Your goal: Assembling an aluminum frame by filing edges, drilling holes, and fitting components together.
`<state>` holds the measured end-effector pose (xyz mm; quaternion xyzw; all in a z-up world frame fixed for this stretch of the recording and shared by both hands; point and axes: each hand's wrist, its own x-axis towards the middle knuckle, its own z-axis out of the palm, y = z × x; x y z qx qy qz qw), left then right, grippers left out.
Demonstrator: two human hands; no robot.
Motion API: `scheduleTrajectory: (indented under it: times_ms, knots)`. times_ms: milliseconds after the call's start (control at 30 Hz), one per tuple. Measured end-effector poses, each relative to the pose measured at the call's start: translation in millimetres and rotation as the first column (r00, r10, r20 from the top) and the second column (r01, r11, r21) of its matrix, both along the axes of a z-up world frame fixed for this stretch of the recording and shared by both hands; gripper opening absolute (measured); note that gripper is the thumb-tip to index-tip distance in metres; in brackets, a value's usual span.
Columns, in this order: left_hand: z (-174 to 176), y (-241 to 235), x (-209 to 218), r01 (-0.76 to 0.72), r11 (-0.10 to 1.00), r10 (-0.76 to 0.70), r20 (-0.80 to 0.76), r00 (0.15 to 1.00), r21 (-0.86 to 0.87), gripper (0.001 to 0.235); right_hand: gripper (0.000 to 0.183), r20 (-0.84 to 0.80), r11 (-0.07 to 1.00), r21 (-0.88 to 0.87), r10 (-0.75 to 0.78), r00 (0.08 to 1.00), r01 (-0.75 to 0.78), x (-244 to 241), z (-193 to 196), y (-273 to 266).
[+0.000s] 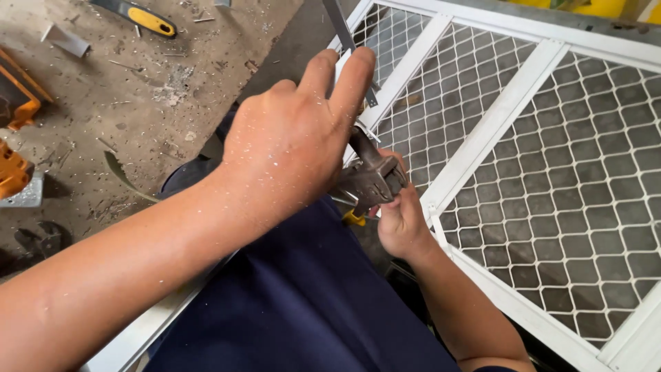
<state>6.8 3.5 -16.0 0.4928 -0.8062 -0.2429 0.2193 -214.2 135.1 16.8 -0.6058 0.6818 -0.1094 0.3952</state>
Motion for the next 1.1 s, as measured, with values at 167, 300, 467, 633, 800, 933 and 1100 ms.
scheduleTrajectory:
  times_ms: [167,300,467,633,800,933,1100]
  knots:
    - [-9,7,-8,-0.034,0.999,0.033,0.066,0.997,0.015,0.079,0.105,0.140,0.991,0.114,-0.091,0.986,0.075,16,7,-9]
    - [-16,-7,-6,0.044,0.922,-0.037,-0.024,0.999,0.384,0.085,0.094,-0.236,0.904,0.418,0.014,0.972,0.089,18,43,-31]
    - [-27,-2,-9,-0.002,0.935,0.005,-0.006,1.000,0.354,0.073,0.092,-0.349,0.932,0.362,0.162,0.923,-0.026,34,48,-56]
    - [-26,-4,1,0.019,0.887,0.007,-0.056,0.998,0.461,0.056,0.101,0.035,0.998,0.049,0.049,0.998,-0.051,43,14,-41]
    - [-28,-2,1,0.059,0.882,-0.026,-0.077,0.997,0.467,0.072,0.101,0.535,0.975,0.215,-0.165,0.829,0.056,47,-3,-24]
    - [-35,-1,9,0.066,0.846,-0.028,-0.080,0.996,0.529,0.067,0.084,0.511,0.949,0.314,-0.168,0.843,-0.001,37,-13,-8]
    - [-43,19,23,0.022,0.854,0.007,-0.055,0.998,0.520,0.080,0.023,0.055,0.991,0.121,-0.066,0.996,0.059,45,-29,-13]
